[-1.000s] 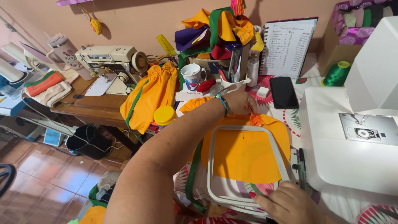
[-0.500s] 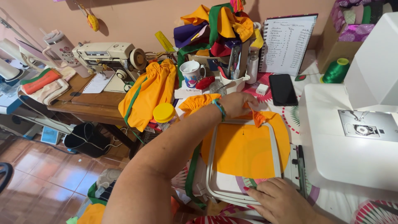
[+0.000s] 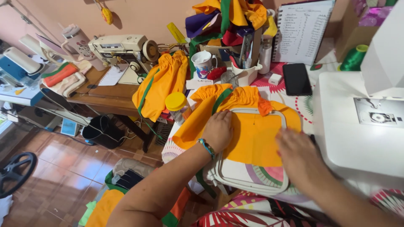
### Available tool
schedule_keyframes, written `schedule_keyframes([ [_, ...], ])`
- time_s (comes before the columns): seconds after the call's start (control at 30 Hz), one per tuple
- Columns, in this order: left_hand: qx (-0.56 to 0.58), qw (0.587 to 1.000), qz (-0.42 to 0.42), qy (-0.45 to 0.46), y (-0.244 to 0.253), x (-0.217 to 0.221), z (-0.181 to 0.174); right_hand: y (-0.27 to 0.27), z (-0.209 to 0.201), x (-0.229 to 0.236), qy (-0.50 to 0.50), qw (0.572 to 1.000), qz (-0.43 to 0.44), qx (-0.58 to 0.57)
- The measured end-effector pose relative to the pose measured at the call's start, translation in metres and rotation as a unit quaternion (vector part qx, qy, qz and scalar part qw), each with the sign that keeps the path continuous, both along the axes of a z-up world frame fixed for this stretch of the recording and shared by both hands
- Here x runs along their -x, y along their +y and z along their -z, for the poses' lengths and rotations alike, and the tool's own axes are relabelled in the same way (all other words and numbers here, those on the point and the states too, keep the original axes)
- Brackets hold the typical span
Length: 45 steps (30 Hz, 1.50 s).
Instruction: The person removes a fabric piece from an embroidery hoop, trims an orange fabric with scissors, and then places a yellow drawstring bag into the hoop, securing it for embroidery. The person handles the hoop, fabric, and scissors throughout the process.
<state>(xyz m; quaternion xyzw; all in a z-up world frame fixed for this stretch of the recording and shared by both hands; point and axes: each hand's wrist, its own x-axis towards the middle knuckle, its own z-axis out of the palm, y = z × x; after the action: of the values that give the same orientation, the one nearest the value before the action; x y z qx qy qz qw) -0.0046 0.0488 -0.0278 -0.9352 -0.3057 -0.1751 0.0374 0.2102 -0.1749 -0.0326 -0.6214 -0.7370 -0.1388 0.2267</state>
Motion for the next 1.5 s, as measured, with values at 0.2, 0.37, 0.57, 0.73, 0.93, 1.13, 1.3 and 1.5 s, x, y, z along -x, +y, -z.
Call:
schedule_keyframes([
  [0.2,-0.005,0.999,-0.026,-0.034,0.004,0.000,0.003,0.014,0.035,-0.019,-0.075,0.978,0.173,0.087],
  [0.37,0.055,0.997,-0.037,-0.028,0.007,0.004,0.009,0.008,0.042,-0.015,-0.061,0.979,0.170,0.096],
  [0.57,0.055,0.997,-0.051,-0.026,0.006,0.005,0.006,0.005,0.036,-0.011,-0.030,0.969,0.182,0.163],
  [0.73,0.059,0.995,-0.055,-0.066,0.001,0.005,0.003,0.004,0.034,-0.009,-0.005,0.968,0.184,0.172],
  [0.93,0.110,0.991,-0.066,-0.042,-0.003,0.007,-0.009,0.006,0.053,-0.016,-0.099,0.972,0.192,0.092],
  [1.13,0.074,0.993,-0.070,-0.051,-0.001,0.005,0.002,0.010,0.062,-0.023,-0.130,0.976,0.173,0.019],
  [1.3,0.064,0.990,0.015,-0.127,-0.006,0.012,-0.006,0.005,0.024,-0.007,-0.123,0.970,0.187,0.093],
  [1.5,0.099,0.991,0.001,-0.091,-0.007,0.012,-0.010,0.002,0.019,-0.002,-0.091,0.978,0.184,0.028],
])
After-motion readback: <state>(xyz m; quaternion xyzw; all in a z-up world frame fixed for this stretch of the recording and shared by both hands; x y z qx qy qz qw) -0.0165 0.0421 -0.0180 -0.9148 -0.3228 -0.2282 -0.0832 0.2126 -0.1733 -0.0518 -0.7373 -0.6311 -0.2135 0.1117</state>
